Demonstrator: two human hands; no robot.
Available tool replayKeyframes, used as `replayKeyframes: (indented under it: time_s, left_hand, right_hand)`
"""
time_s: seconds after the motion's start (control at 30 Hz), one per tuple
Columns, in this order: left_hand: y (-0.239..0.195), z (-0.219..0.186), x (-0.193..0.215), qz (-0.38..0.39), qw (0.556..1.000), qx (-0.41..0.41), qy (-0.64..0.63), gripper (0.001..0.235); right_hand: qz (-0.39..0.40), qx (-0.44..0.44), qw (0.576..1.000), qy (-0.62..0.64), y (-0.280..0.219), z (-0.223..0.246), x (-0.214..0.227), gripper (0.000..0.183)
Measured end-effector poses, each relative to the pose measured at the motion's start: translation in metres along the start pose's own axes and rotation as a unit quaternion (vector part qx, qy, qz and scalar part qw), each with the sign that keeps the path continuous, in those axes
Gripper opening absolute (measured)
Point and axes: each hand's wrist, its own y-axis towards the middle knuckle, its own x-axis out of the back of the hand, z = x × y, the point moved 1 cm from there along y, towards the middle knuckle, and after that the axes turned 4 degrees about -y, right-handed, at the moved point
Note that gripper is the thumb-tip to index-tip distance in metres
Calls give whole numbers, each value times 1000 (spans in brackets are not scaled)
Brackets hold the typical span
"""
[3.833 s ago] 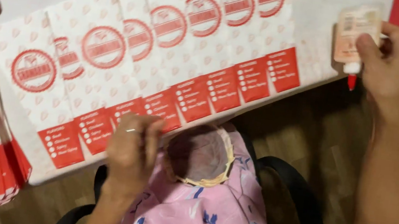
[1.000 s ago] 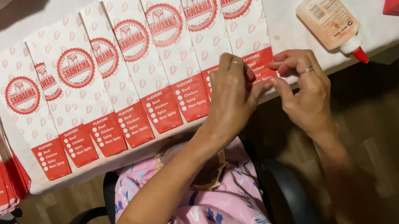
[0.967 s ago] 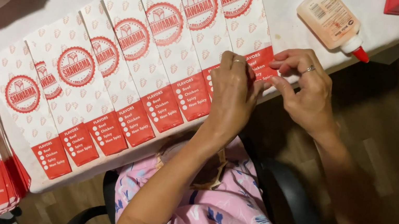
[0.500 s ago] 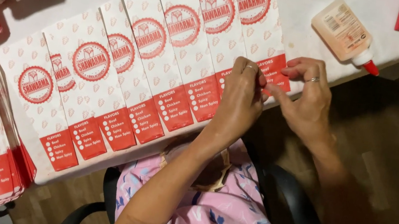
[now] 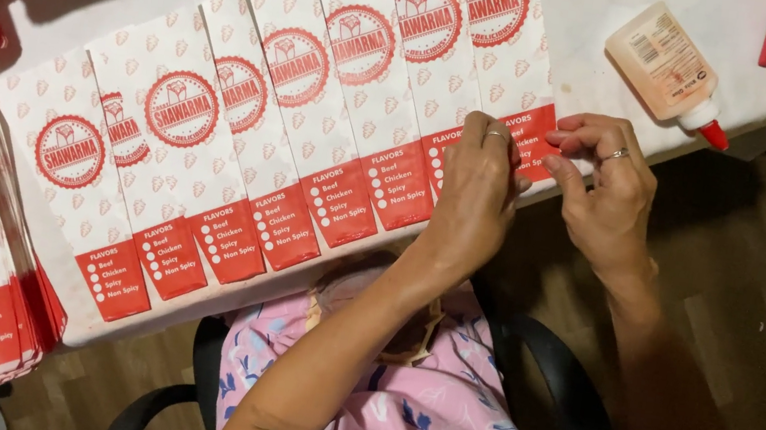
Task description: Applying glue to the edges of paper food wrappers and folding them to assemble the packaging.
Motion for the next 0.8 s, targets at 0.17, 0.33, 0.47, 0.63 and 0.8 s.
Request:
replayKeyframes:
  time_s: [0.17,0.33,0.47,0.63,0.8]
  left_hand:
    - [-15,-18,22,-13,996,-51,-78,24]
    - [-50,-3,47,-77,988,-125,-34,24]
    - [-63,5,65,-99,981,-155,67,22]
    - [-58,10,60,-108,971,-190,93,13]
    - [-61,12,56,-105,974,-190,69,9]
  right_hand:
    - [16,15,999,-37,5,8,8,11]
    - [21,70,993,-90,5,39,11,14]
    - [85,127,987,-37,-7,41,-10,26]
    - [116,153,981,-36,-6,34,-16,24]
    - [107,170,979,-40,-9,25,-15,18]
